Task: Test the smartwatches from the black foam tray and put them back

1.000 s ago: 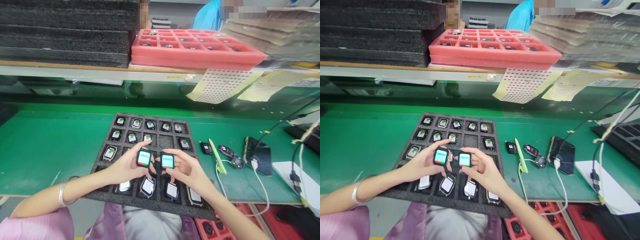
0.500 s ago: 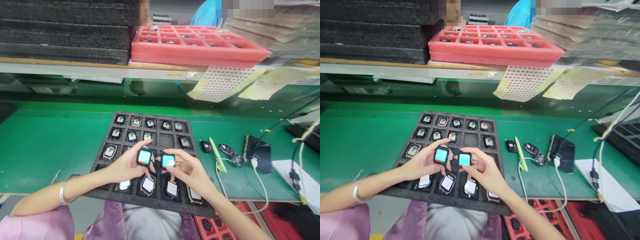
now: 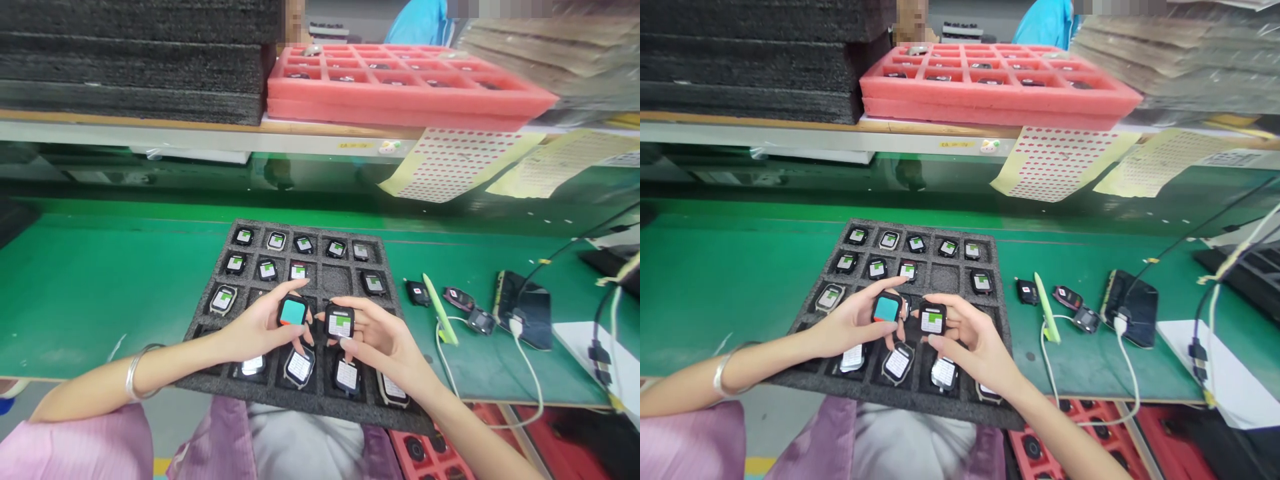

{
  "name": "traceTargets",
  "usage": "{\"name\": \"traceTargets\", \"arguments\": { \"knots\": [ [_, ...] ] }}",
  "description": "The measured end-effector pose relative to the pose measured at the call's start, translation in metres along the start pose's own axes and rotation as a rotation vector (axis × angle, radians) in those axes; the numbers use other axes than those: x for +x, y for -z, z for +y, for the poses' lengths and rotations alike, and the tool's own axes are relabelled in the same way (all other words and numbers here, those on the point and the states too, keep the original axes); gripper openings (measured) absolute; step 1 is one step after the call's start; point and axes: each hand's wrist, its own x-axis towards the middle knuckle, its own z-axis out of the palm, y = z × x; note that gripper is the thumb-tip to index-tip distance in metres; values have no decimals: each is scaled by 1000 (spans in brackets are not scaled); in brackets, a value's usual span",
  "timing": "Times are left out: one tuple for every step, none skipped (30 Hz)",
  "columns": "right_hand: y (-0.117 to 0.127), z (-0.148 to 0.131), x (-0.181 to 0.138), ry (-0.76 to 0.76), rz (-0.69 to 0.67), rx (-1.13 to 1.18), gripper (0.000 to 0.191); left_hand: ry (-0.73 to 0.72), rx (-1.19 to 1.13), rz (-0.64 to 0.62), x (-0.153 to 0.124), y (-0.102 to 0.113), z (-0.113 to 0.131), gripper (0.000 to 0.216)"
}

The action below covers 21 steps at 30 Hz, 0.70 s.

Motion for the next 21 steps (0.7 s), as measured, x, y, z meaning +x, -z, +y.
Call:
{"name": "traceTargets", "arguments": {
  "knots": [
    [1,0,0,6,-5,-11,44,-2,-9,-6,0,1,-1,71],
    [1,0,0,14,-2,-29,45,-5,-19,-15,0,1,-1,74],
    [2,0,0,22,7,-54,47,-6,-29,-28,-1,2,-1,76],
    [2,0,1,27,20,-85,49,-7,-38,-41,-1,2,-2,77],
    [2,0,1,28,35,-116,51,-5,-45,-48,-1,2,-2,79],
    [2,0,2,27,48,-144,51,-1,-49,-49,-1,2,-2,80],
    [3,0,3,23,58,-166,50,7,-50,-44,-2,2,-2,81],
    [3,1,4,14,67,-184,49,13,-50,-38,-2,2,-1,82],
    [3,3,5,2,74,-200,48,17,-49,-28,-1,2,-1,83],
    [3,5,6,-11,78,-215,47,20,-46,-17,-1,2,-1,83],
    [4,8,7,-29,72,-228,48,22,-41,-8,0,2,-1,80],
    [5,11,9,-52,56,-245,49,21,-34,0,0,2,-1,77],
    [6,14,10,-75,34,-269,49,21,-25,8,1,1,-1,73],
    [7,17,11,-91,12,-309,49,20,-15,11,1,1,-1,70],
    [9,19,12,-88,-2,-373,48,19,-6,10,1,2,-1,68],
    [10,20,13,-63,-6,-463,47,18,-2,7,2,2,-1,68],
    [11,21,13,-13,0,-577,46,18,0,2,2,2,-1,69],
    [13,20,14,56,15,-705,45,21,1,0,1,2,-1,72],
    [14,19,14,127,35,-836,44,25,3,1,1,3,-1,74],
    [15,17,14,186,53,-958,43,27,5,5,1,3,-2,77],
    [15,14,13,223,62,-1064,43,29,5,9,1,4,-2,80]
  ]
}}
